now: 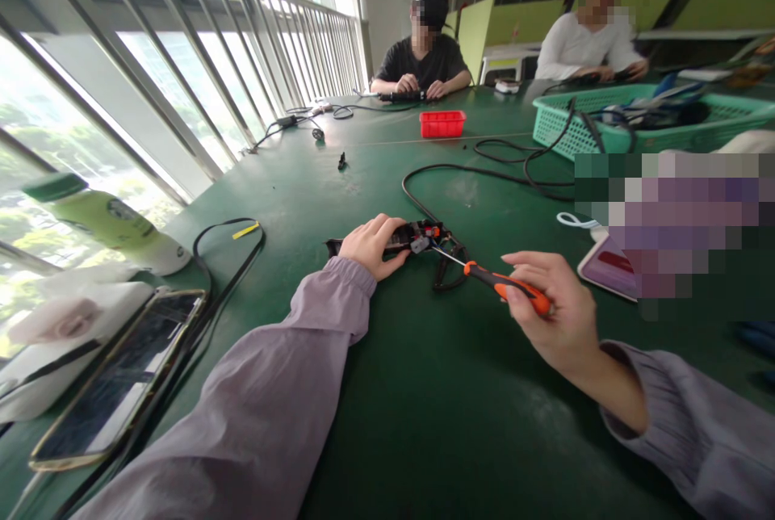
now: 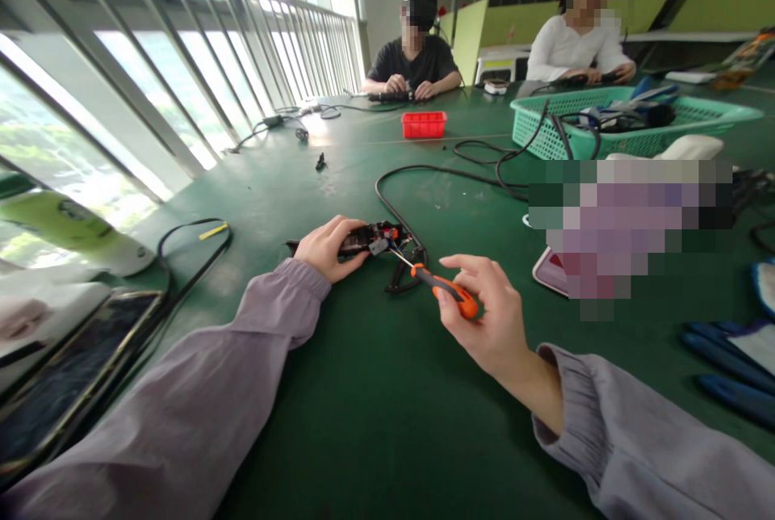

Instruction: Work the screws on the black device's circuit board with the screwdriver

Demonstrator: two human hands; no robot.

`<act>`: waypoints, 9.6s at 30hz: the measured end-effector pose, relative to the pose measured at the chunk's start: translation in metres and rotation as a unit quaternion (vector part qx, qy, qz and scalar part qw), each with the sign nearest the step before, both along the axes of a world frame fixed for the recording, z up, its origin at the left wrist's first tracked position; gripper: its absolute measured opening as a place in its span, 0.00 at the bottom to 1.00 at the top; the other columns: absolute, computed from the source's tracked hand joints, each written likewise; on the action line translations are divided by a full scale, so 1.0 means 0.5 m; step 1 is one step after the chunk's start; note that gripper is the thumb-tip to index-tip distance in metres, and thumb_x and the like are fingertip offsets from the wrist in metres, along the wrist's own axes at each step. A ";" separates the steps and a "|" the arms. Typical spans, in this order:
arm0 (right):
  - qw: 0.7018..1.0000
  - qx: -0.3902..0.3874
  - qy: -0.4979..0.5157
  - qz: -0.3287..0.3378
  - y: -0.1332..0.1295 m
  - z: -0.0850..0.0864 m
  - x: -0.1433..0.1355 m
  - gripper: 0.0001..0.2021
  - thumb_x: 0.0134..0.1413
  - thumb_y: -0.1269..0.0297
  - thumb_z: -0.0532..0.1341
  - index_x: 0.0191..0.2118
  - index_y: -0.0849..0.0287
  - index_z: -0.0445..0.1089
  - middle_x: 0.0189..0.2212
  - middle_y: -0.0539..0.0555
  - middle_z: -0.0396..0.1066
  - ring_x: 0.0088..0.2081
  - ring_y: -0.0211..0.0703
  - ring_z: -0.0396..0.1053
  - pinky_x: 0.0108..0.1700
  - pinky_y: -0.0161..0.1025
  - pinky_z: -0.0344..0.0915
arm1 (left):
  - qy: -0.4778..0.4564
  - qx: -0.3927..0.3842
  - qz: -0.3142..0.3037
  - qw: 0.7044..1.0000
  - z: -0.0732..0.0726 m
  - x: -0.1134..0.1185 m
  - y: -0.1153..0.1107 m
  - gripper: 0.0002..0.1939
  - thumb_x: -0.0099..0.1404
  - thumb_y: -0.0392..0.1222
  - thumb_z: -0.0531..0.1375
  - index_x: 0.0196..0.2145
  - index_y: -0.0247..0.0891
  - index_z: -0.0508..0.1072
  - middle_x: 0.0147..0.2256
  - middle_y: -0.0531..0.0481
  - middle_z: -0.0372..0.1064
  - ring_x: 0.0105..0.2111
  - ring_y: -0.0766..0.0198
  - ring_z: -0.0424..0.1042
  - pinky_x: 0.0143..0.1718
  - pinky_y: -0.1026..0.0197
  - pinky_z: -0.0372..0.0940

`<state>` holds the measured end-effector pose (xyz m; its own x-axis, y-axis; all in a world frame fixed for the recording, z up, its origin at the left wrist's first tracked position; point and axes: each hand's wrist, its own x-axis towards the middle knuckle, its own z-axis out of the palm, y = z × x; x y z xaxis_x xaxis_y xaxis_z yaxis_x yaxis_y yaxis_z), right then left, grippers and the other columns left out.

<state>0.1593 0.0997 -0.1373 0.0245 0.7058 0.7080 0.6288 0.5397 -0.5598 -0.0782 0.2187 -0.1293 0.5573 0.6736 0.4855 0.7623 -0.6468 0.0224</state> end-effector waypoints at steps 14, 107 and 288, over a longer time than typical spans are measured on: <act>0.997 0.066 0.041 -0.008 0.004 0.004 -0.004 0.19 0.49 0.70 0.60 0.48 0.56 0.61 0.37 0.54 0.66 0.35 0.41 0.69 0.36 0.40 0.67 | 0.006 0.000 0.003 1.000 0.002 0.001 -0.001 0.20 0.58 0.48 0.55 0.47 0.39 0.63 0.39 0.48 0.67 0.37 0.61 0.69 0.37 0.61 0.64; 0.998 -0.026 0.050 0.036 0.001 -0.011 0.006 0.09 0.54 0.66 0.55 0.42 0.55 0.65 0.38 0.54 0.67 0.26 0.36 0.67 0.28 0.38 0.69 | -0.058 -0.038 0.134 0.988 0.006 0.052 -0.058 0.20 0.57 0.50 0.55 0.45 0.40 0.60 0.42 0.48 0.65 0.42 0.56 0.66 0.43 0.53 0.58; 0.982 -0.104 0.123 0.099 0.007 0.017 -0.011 0.24 0.45 0.71 0.61 0.50 0.54 0.57 0.35 0.52 0.67 0.34 0.40 0.68 0.34 0.37 0.65 | -0.026 0.044 0.182 0.982 -0.001 0.071 -0.075 0.17 0.58 0.50 0.55 0.42 0.38 0.64 0.38 0.49 0.67 0.37 0.57 0.67 0.40 0.56 0.55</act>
